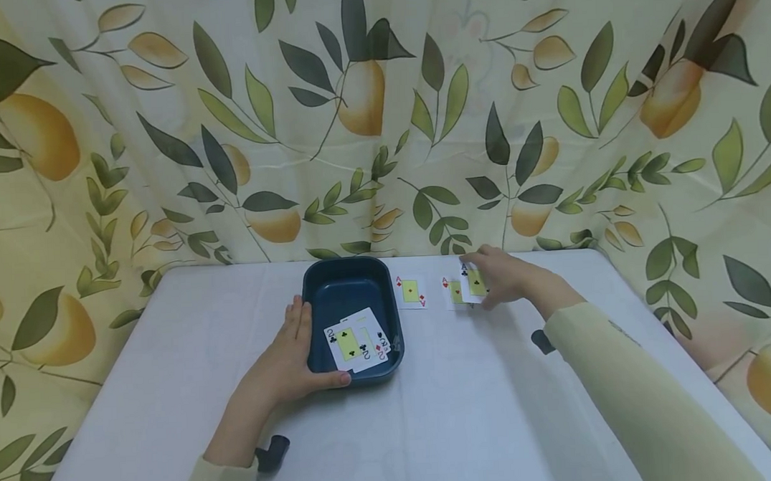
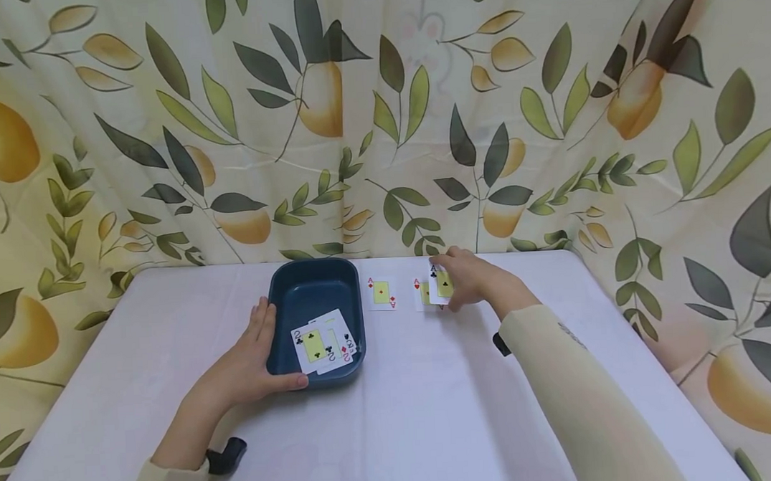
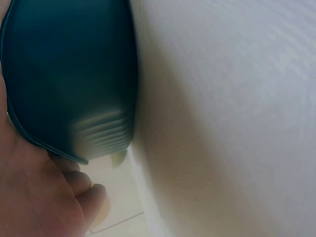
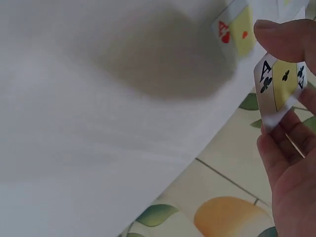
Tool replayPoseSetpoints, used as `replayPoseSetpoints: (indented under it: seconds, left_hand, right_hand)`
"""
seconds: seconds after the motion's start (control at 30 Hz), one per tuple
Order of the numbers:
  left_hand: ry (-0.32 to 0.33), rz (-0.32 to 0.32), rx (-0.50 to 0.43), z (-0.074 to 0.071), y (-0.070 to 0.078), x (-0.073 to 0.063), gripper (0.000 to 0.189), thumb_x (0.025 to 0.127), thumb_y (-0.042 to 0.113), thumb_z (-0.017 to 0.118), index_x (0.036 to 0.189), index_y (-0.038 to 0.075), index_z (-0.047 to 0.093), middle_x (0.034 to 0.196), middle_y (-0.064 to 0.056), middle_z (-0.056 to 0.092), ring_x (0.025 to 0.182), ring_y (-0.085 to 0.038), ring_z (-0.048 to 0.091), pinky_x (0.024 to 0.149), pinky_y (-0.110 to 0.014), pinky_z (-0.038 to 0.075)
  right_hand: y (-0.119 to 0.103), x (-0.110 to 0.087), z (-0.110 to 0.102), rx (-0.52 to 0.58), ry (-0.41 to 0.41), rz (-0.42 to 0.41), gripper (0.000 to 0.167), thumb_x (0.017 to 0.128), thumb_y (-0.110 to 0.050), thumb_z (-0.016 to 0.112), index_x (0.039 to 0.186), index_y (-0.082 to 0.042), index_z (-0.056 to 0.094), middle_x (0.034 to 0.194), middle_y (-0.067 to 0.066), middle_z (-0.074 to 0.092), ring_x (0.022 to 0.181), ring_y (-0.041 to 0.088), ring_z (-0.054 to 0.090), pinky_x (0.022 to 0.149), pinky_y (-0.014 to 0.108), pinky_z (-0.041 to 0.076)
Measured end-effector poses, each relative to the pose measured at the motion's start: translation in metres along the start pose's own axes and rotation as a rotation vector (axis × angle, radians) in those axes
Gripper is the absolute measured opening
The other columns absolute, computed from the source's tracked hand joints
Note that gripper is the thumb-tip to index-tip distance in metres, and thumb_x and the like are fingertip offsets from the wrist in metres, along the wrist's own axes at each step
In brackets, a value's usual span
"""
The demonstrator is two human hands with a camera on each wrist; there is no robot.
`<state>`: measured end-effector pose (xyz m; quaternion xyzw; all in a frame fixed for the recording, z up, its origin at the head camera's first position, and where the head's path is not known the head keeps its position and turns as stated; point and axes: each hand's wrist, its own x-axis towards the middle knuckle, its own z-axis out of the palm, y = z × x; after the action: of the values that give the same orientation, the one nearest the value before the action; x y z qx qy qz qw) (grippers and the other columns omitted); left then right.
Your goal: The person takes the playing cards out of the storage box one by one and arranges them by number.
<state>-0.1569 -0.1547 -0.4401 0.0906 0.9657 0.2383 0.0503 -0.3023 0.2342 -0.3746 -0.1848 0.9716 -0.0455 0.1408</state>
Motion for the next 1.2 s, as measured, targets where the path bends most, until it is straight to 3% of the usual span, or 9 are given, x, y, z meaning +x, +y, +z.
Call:
replayPoseSetpoints:
  seconds: [0.27, 0.67, 1.2]
  left_hand:
    - [0.0, -0.003, 0.001, 0.001, -0.001, 0.0, 0.151, 0.055, 0.092, 0.067, 0.16, 0.004, 0.002, 0.168, -0.012, -0.01, 0.155, -0.033, 0.0, 0.116, -0.058, 0.027]
    - [-0.005, 0.002, 0.001, 0.0, -0.001, 0.002, 0.152, 0.054, 0.093, 0.065, 0.16, 0.005, 0.001, 0.168, -0.012, -0.011, 0.155, -0.033, -0.001, 0.116, -0.058, 0.026]
    - [-0.003, -0.006, -0.005, 0.0, -0.002, 0.0, 0.151, 0.055, 0.091, 0.067, 0.16, 0.005, 0.001, 0.168, -0.011, -0.011, 0.155, -0.032, -0.001, 0.116, -0.058, 0.027]
  right_hand:
    - [0.016, 0.001, 0.009, 0.017, -0.03, 0.044, 0.096, 0.07, -0.011, 0.089, 0.152, -0.009, 0.04, 0.153, 0.025, 0.031, 0.136, 0.046, 0.036, 0.106, 0.065, 0.038]
    - [0.046, 0.001, 0.025, 0.007, -0.056, 0.115, 0.097, 0.069, -0.012, 0.089, 0.152, -0.008, 0.039, 0.144, 0.029, 0.038, 0.122, 0.045, 0.045, 0.1, 0.067, 0.042]
    - [0.061, 0.004, 0.033, 0.037, -0.105, 0.164, 0.099, 0.07, -0.006, 0.087, 0.154, -0.01, 0.035, 0.147, 0.03, 0.034, 0.127, 0.047, 0.042, 0.098, 0.068, 0.043]
